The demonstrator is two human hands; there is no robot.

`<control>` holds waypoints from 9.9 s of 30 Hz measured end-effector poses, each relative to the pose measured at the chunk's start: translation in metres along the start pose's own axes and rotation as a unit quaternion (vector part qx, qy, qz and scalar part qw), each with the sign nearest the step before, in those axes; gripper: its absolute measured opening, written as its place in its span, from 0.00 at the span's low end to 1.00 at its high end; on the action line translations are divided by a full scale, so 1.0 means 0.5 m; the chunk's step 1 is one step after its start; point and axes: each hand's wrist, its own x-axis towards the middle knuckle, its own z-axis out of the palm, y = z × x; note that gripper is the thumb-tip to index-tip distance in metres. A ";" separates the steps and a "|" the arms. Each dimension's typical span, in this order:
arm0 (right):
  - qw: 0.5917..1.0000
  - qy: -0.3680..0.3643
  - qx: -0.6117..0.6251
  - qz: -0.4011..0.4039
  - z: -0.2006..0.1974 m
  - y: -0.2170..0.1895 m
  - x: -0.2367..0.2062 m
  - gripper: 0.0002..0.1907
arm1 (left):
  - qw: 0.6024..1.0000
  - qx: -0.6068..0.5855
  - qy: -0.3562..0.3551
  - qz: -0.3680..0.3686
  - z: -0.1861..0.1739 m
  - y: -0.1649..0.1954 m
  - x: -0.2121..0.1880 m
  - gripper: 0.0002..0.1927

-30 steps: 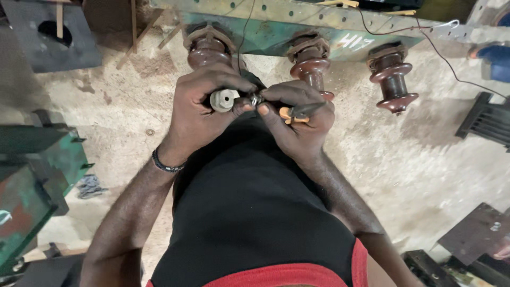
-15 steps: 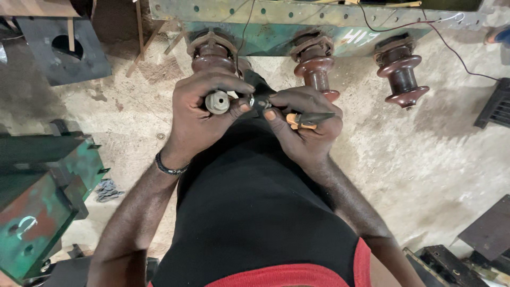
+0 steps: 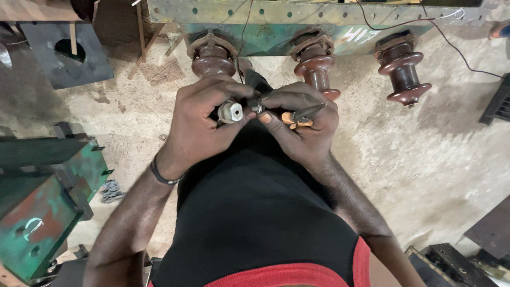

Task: The person uses pliers to fit metal terminal caps onto brown ceramic insulator bushings, working one bushing at a time while standing over a transformer tank on the floor. They press and crimp each cap into place, then move to the next bushing mounted on the transformer.

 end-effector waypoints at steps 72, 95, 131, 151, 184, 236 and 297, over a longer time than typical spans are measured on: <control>0.985 -0.050 0.105 0.131 -0.025 0.008 0.004 0.07 | 0.935 0.337 -0.072 0.081 -0.059 0.039 -0.011 0.12; 0.984 -0.031 0.073 0.159 -0.018 0.046 -0.062 0.08 | 0.946 0.316 -0.069 0.023 0.011 0.010 -0.069 0.17; 0.958 -0.033 0.110 0.264 0.089 0.095 -0.133 0.10 | 0.964 0.262 0.032 0.023 0.050 -0.051 -0.213 0.17; 0.971 -0.092 0.056 0.216 -0.035 0.103 -0.075 0.09 | 0.953 0.298 0.051 -0.007 0.118 0.004 -0.141 0.06; 0.966 -0.171 0.051 0.189 -0.123 0.165 -0.086 0.24 | 0.954 0.209 0.212 -0.034 0.142 0.022 -0.071 0.09; 0.976 -0.134 -0.080 -0.150 -0.040 0.214 0.062 0.12 | 0.936 0.316 0.149 -0.041 0.105 0.004 -0.055 0.08; 0.942 -0.104 -0.157 -0.279 -0.032 0.281 0.063 0.23 | 0.941 0.322 0.088 -0.053 0.125 -0.043 -0.078 0.10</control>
